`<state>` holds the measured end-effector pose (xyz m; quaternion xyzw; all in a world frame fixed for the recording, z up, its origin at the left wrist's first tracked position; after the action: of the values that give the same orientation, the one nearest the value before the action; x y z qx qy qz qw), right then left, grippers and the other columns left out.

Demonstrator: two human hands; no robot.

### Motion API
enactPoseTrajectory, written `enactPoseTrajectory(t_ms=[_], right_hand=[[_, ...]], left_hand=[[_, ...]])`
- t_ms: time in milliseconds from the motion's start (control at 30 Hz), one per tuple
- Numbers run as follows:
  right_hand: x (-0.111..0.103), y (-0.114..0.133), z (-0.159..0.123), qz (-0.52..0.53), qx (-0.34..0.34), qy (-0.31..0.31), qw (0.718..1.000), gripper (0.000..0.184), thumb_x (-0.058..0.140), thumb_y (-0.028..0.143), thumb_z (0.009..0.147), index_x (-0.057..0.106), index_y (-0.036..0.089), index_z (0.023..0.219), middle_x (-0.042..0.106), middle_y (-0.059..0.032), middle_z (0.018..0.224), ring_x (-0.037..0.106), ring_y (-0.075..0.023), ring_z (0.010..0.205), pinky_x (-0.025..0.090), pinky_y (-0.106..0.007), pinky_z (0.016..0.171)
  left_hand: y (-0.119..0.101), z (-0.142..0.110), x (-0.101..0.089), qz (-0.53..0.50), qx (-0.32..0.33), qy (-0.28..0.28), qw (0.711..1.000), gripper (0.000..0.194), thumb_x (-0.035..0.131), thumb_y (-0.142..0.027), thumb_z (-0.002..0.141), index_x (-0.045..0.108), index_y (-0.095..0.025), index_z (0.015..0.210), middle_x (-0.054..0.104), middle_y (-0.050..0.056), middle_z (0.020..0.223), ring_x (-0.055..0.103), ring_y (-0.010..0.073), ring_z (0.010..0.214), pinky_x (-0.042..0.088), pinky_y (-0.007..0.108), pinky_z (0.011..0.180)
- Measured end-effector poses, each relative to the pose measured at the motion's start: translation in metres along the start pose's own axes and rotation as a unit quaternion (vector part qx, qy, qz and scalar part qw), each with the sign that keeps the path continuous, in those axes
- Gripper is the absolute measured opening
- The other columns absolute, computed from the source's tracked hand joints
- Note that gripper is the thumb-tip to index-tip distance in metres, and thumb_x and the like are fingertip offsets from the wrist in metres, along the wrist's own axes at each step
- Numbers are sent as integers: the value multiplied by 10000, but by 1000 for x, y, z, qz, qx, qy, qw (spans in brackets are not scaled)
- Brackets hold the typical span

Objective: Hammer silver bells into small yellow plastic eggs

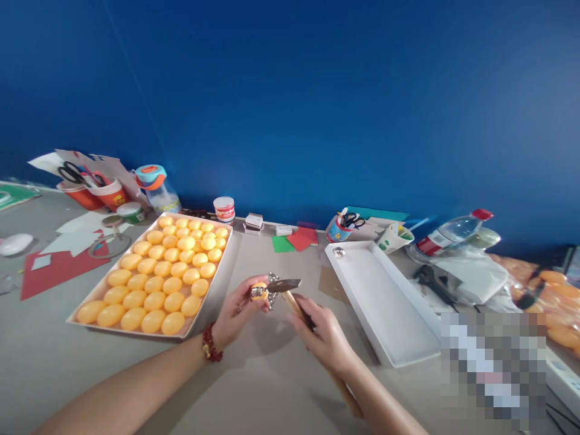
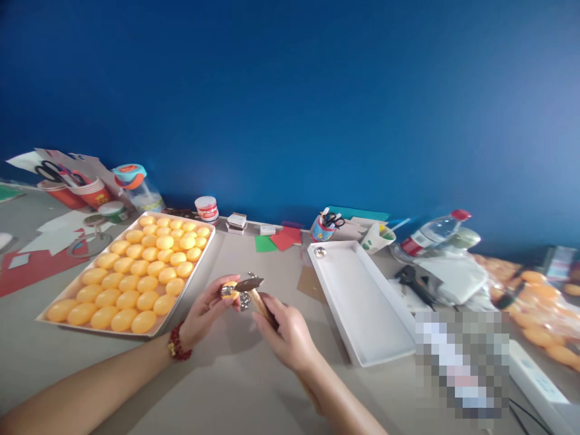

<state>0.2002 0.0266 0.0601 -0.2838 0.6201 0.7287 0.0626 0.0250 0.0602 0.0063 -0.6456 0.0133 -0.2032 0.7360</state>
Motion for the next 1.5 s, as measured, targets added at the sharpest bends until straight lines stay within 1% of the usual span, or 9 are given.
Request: enactPoseTrajectory(t_ms=[100,233,333,467,633,733,1100,1333,1500], right_hand=[[2,-5,0,26,20,-10,999,263,539,374,936,592,202,1128,539,20,654,489,-110,455,407,-201,425],[9,-16,1,126,86,-20,988,250,576,428,912,553,214,1038,512,57,655,455,-73,371,379,-181,343],[15,-20,3,196,109,-31,974,334,677,455,834,497,229,1002,612,27,848,438,-42,361,369,-174,305],[26,-23,3,248,130,-52,958,416,733,471,781,474,230,1000,648,-15,1037,430,-15,344,348,-169,292],[46,-23,-1,334,146,-49,930,464,754,474,767,452,212,1003,571,83,651,382,-27,293,289,-156,270],[52,-20,-3,364,134,-41,921,435,747,452,785,449,208,986,534,104,584,386,-32,286,294,-152,274],[53,-20,-2,388,130,-38,912,438,750,454,769,457,209,984,555,92,598,391,-33,299,293,-146,276],[54,-20,-1,424,130,-40,895,415,744,430,783,459,206,986,590,79,610,394,-30,292,305,-137,280],[57,-21,1,478,111,-20,871,404,707,445,816,464,200,1028,603,62,620,385,-30,285,300,-137,282]], left_hand=[[-2,0,3,1,7,16,1000,369,583,-296,919,534,-164,1259,657,57,885,638,170,805,551,332,779],[-6,-1,9,33,51,59,996,356,576,-294,917,539,-211,1261,579,113,1210,644,216,965,556,371,845],[-9,-2,7,116,87,46,988,351,591,-293,905,562,-212,1246,572,115,1244,575,265,1145,492,406,977],[-9,-5,6,176,102,19,979,423,637,-288,872,513,-222,1271,595,109,1208,597,257,1095,506,392,942],[-19,-15,20,261,195,61,944,314,644,-276,857,555,-213,1151,634,101,1119,571,268,1090,433,467,1013],[-23,-17,24,300,225,64,925,329,651,-279,849,551,-221,1157,652,91,1096,561,269,1092,351,520,1079],[-27,-17,26,304,250,80,916,329,631,-259,857,544,-222,1172,653,94,1080,565,275,1074,426,485,997],[-24,-16,23,269,204,89,937,373,617,-239,871,514,-220,1229,579,110,1166,544,273,1109,459,439,962],[-19,-19,20,224,194,104,949,367,485,-281,950,465,-220,1311,526,130,1267,494,287,1207,417,469,1028]])
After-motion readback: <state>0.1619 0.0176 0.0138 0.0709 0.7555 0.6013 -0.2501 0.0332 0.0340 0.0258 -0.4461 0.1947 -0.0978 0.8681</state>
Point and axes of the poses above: each hand's wrist, its own z-axis towards the middle knuckle, its own x-axis out of the palm, y = z × x, the point moved 6 cm from there along z, towards the middle knuckle
